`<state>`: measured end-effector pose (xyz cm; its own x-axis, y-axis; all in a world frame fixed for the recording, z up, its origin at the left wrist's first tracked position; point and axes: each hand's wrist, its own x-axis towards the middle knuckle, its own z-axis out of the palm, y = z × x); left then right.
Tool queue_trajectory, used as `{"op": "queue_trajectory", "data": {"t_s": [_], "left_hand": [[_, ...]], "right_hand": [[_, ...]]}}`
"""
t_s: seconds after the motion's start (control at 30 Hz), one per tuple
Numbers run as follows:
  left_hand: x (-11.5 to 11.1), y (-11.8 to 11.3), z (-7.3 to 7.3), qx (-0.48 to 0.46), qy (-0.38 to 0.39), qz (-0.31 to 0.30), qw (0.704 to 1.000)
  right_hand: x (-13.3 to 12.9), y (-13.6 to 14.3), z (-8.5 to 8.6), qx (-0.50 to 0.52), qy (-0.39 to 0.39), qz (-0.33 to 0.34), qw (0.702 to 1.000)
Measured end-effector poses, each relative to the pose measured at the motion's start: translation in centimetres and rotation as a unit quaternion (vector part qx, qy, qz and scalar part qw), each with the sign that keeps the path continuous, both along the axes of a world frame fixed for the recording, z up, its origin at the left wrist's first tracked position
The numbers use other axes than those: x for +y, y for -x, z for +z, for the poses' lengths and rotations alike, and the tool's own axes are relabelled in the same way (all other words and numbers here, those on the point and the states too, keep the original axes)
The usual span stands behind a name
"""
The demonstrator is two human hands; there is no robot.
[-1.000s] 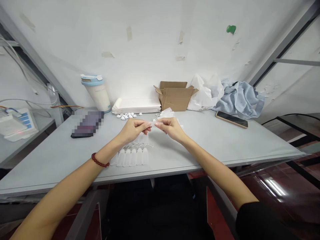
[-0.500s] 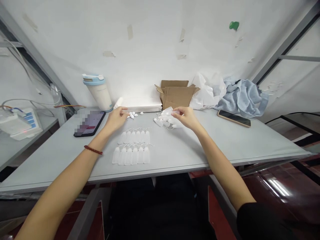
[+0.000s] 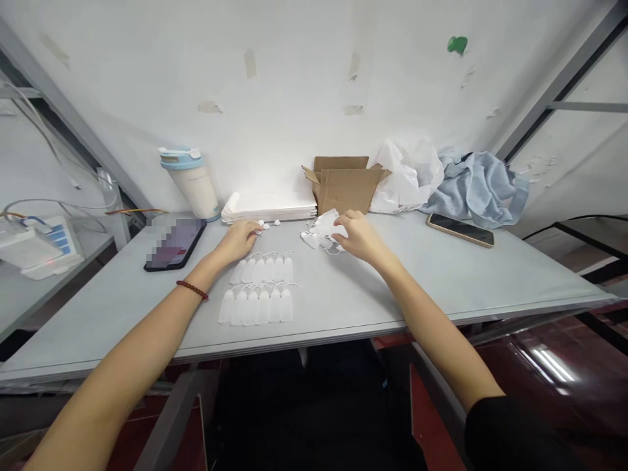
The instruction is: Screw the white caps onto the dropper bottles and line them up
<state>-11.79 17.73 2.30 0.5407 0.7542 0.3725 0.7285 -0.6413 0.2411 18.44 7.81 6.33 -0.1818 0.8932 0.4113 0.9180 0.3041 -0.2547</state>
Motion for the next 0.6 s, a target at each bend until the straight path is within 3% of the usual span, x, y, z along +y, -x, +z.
{"op": "queue_trajectory", "data": {"t_s": [0.1, 0.17, 0.27, 0.47, 0.6], "left_hand": [[0.0, -0.1, -0.1, 0.013, 0.001, 0.005, 1.000], [-0.1, -0.2, 0.0, 0.022, -0.001, 0.009, 1.000], [-0.4, -0.4, 0.1, 0.034, -0.005, 0.013, 0.999], [-1.0, -0.7, 0.6, 0.049, 0.001, 0.023, 0.999], [-1.0, -0.6, 0.7, 0.046, 0.009, 0.029, 0.998]], "right_hand": [[-1.2, 2.3, 0.1, 0.128, 0.005, 0.100, 0.987], [-2.4, 4.1, 0.0, 0.221, 0.084, 0.176, 0.955], [-4.2, 6.5, -0.5, 0.237, 0.201, 0.262, 0.914], [-5.8, 8.6, -1.8, 0.096, 0.214, 0.269, 0.934], [-5.7, 8.7, -1.7, 0.062, 0.232, 0.256, 0.936]]}}
